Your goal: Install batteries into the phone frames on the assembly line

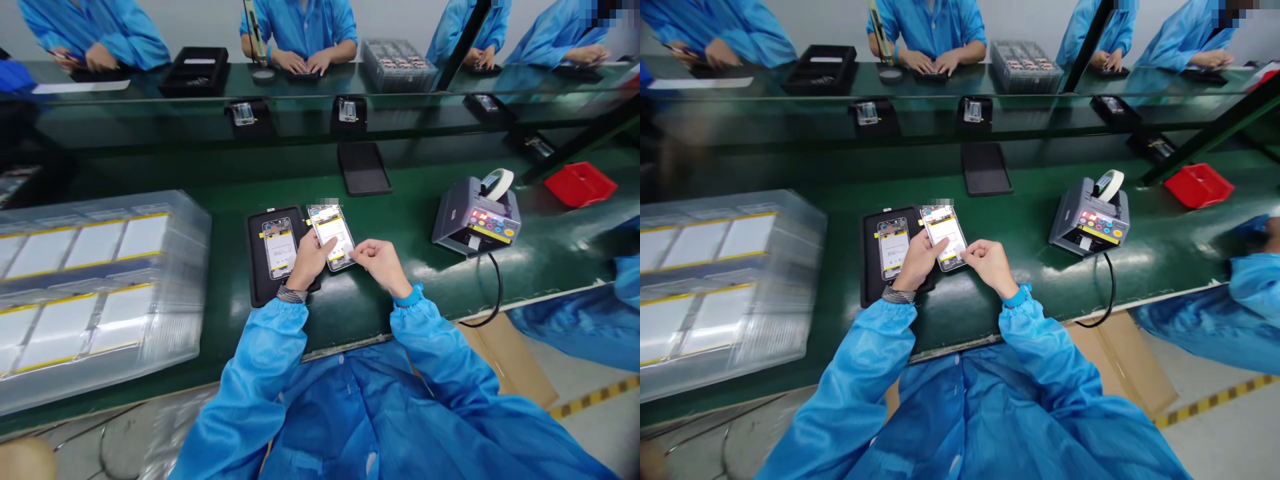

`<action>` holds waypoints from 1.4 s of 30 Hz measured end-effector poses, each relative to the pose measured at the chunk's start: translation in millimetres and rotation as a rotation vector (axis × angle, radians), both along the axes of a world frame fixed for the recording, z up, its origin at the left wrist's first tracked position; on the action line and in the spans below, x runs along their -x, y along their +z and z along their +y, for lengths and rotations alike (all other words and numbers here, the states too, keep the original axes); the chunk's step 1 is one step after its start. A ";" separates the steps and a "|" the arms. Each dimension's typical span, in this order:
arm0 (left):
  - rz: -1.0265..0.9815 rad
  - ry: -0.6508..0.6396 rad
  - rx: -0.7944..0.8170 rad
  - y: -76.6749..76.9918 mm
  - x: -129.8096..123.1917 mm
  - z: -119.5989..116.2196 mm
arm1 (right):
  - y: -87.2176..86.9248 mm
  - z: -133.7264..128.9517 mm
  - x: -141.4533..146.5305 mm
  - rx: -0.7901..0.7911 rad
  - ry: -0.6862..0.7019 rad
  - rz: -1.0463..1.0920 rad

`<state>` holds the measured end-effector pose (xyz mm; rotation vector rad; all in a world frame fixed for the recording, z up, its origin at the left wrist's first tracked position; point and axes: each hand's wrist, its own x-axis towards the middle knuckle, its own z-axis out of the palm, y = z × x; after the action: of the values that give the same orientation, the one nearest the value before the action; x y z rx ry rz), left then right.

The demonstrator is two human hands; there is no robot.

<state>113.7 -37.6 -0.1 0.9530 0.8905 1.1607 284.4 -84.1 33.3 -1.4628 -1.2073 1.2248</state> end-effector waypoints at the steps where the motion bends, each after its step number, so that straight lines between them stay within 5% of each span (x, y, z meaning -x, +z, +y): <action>1: 0.000 0.000 -0.001 0.3 0.1 -0.3 | -1.0 0.1 -0.4 -0.004 0.018 -0.017; 29: 0.016 -0.006 -0.013 -0.8 0.9 -0.1 | -6.4 2.8 -5.8 -0.106 0.049 -0.387; 34: -0.009 -0.010 0.002 3.0 2.9 -1.3 | -5.3 11.2 -16.2 -0.089 0.044 -0.135; 42: -0.003 -0.029 -0.015 3.7 4.1 -1.2 | -6.4 22.9 -3.8 0.059 0.308 0.100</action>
<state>109.5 -38.8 3.6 0.9726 0.8639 1.1451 288.1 -61.2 26.9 -1.2720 -1.3730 1.5328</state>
